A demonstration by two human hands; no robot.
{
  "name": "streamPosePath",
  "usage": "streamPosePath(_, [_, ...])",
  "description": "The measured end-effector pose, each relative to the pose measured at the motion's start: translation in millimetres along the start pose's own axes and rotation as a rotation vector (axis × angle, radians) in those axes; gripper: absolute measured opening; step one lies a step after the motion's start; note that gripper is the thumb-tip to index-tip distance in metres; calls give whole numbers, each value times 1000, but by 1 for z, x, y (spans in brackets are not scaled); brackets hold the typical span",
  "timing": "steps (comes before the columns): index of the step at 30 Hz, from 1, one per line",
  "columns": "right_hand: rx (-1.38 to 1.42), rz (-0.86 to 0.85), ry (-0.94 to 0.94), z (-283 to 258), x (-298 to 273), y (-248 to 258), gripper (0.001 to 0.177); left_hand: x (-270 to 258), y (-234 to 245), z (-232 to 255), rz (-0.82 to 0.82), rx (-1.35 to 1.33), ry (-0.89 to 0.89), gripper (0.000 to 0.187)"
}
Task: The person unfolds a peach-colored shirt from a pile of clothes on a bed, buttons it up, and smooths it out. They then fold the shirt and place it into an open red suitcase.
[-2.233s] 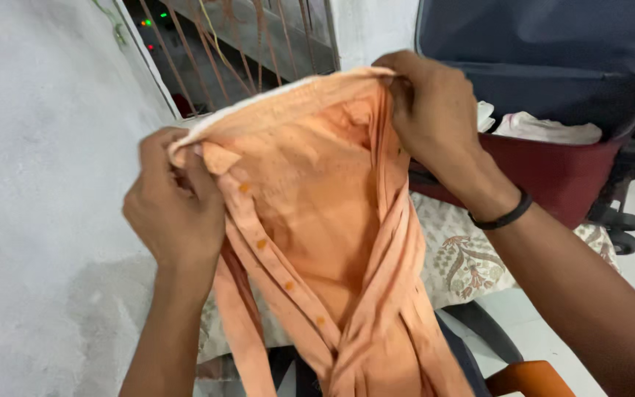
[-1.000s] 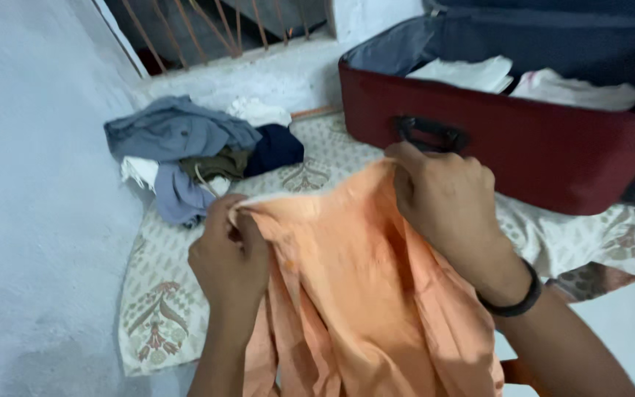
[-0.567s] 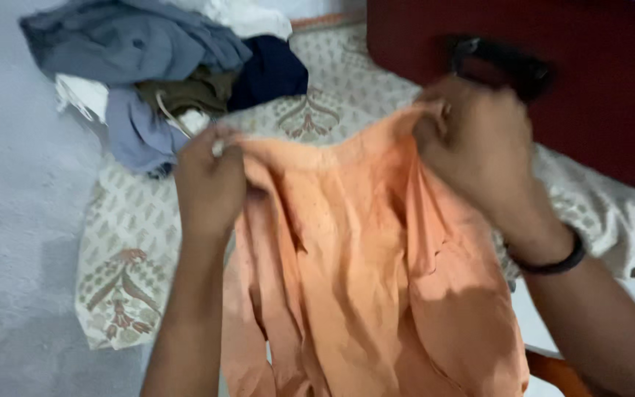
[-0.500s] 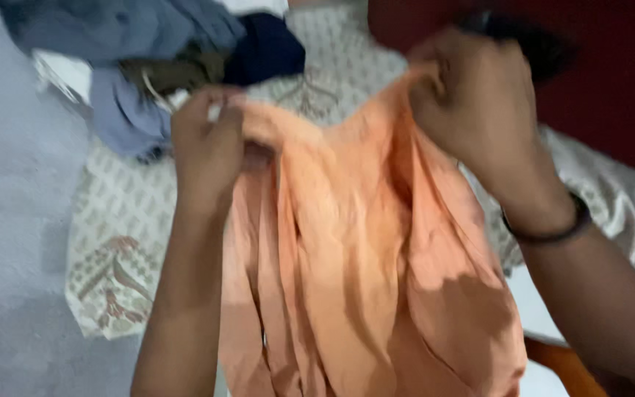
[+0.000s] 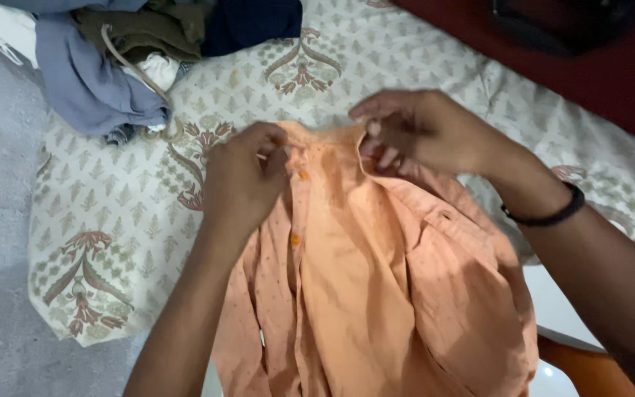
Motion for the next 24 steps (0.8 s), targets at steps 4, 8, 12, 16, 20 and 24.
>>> streamPosePath(4, [-512,46,63,0,-9,0,38,-4,7,-4,98,45,79,25])
streamPosePath(8, [-249,145,42,12,-21,25,38,6,14,-13,77,34,11,22])
streamPosePath(12, [-183,102,217,22,-16,38,37,13,19,-17,-137,-40,-61,28])
streamPosePath(16, [-460,37,453,17,-2,25,44,23,16,-8,-247,96,-274,30])
streamPosePath(20, [-543,18,452,13,14,18,25,38,11,-2,-273,190,-146,16])
streamPosePath(24, [-518,-96,274,10,36,5,20,57,-11,9,-457,-86,-25,15])
Point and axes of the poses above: each hand's wrist, its own x-axis towards the middle knuckle, its own y-axis out of the back of the hand, z = x × y, the point moved 3 cm from there along x, towards the middle knuckle, and after that the axes turned 4 degrees about y, right-handed, at the moved point
